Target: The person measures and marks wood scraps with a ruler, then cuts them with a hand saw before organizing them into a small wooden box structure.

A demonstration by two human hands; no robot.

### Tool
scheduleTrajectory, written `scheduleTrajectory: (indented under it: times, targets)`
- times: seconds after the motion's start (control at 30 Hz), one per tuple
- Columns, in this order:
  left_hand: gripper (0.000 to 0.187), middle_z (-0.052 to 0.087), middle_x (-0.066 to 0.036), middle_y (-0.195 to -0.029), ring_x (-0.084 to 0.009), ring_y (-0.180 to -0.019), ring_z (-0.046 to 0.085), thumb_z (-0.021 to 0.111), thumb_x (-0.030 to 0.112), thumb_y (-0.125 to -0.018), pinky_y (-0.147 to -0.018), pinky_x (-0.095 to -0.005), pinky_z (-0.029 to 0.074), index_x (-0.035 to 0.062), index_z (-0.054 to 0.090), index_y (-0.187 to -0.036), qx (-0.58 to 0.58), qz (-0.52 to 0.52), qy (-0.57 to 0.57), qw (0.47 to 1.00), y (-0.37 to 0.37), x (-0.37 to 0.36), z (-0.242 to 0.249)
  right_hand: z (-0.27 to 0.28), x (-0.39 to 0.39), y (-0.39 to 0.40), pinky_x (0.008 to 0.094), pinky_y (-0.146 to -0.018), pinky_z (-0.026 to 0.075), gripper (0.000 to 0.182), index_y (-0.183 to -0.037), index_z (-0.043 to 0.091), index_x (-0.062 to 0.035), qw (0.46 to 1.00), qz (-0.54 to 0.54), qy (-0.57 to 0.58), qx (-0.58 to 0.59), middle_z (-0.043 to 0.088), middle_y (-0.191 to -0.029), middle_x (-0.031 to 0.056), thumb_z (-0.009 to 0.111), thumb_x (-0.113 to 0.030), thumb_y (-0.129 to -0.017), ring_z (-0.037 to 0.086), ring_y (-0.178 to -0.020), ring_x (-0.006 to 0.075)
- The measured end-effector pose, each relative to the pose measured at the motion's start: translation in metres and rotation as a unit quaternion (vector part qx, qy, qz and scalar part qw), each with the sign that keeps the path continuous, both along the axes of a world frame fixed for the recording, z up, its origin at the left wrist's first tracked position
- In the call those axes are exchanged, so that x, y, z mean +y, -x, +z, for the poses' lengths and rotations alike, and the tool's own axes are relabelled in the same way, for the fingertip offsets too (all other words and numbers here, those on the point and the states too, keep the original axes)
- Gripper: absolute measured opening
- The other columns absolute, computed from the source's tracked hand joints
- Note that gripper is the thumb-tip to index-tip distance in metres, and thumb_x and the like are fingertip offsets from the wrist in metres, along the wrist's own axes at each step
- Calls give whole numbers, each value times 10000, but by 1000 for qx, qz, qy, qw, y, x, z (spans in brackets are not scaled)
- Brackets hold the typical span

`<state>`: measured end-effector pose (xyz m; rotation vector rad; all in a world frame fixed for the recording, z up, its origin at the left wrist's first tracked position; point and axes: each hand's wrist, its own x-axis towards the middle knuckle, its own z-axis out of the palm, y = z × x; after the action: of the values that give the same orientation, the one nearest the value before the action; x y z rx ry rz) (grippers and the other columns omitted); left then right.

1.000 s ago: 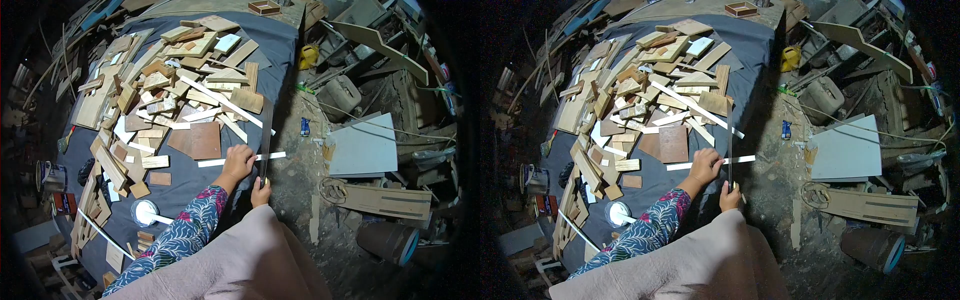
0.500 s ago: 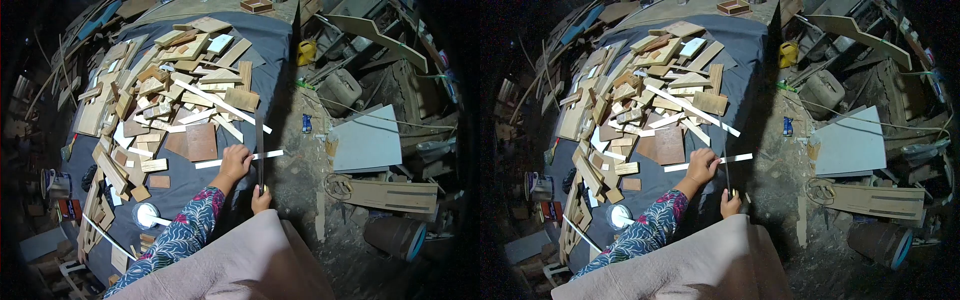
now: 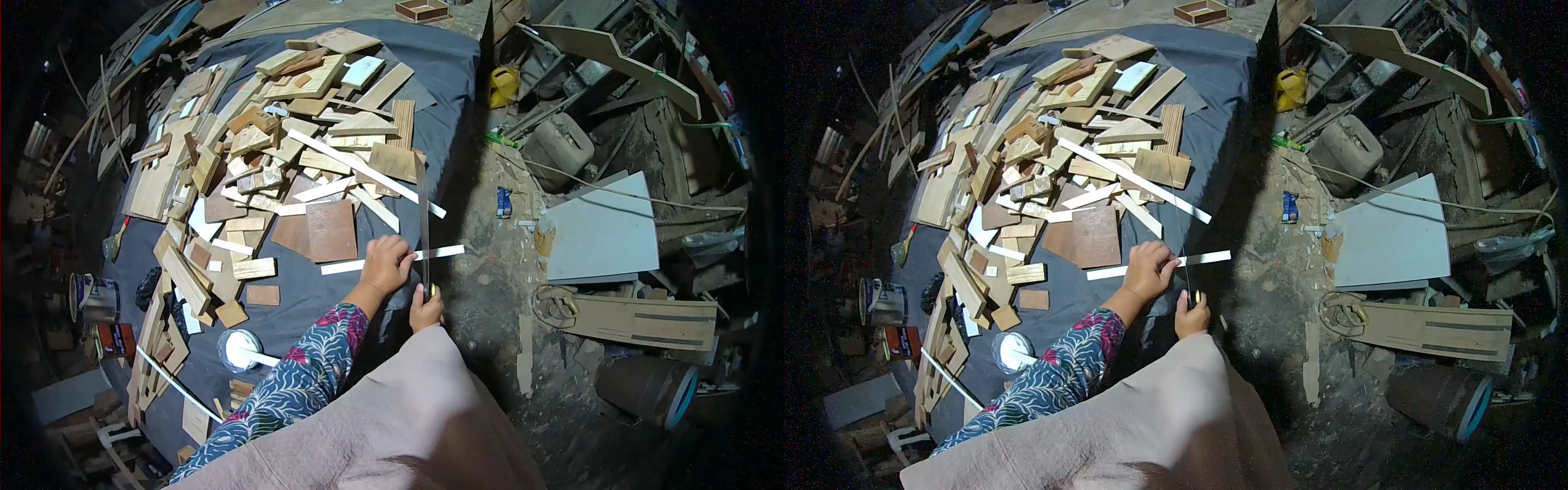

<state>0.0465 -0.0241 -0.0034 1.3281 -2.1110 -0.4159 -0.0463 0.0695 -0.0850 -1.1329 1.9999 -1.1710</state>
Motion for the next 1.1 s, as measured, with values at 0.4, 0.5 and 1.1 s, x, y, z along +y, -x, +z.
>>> scheduleTrajectory:
  times: [0.4,0.5,1.1]
  targets:
    - [109,483,-41,-695,-230,-720,473,592,161,-684,-657,-333,318,84,516,-679,2,-4,1,1000,-1,1,0,-17,14,-4,449,-639,411,457,-947,495,59,999,-32,-12,32,542,-788,268,491,-368,-783,518,-736,425]
    - [109,483,-39,-696,-227,-717,472,590,161,-686,-657,-334,317,87,511,-673,-8,-2,-1,1000,-1,-1,2,-13,14,-1,448,-638,411,462,-941,495,60,1000,-11,-3,30,539,-787,272,486,-374,-785,518,-740,424]
    - [96,485,-43,-695,-233,-719,474,590,154,-684,-645,-335,321,85,523,-677,-2,23,2,1000,0,-2,-2,-60,48,3,443,-647,415,476,-946,515,51,998,-38,-9,51,543,-773,271,516,-388,-762,525,-742,419]
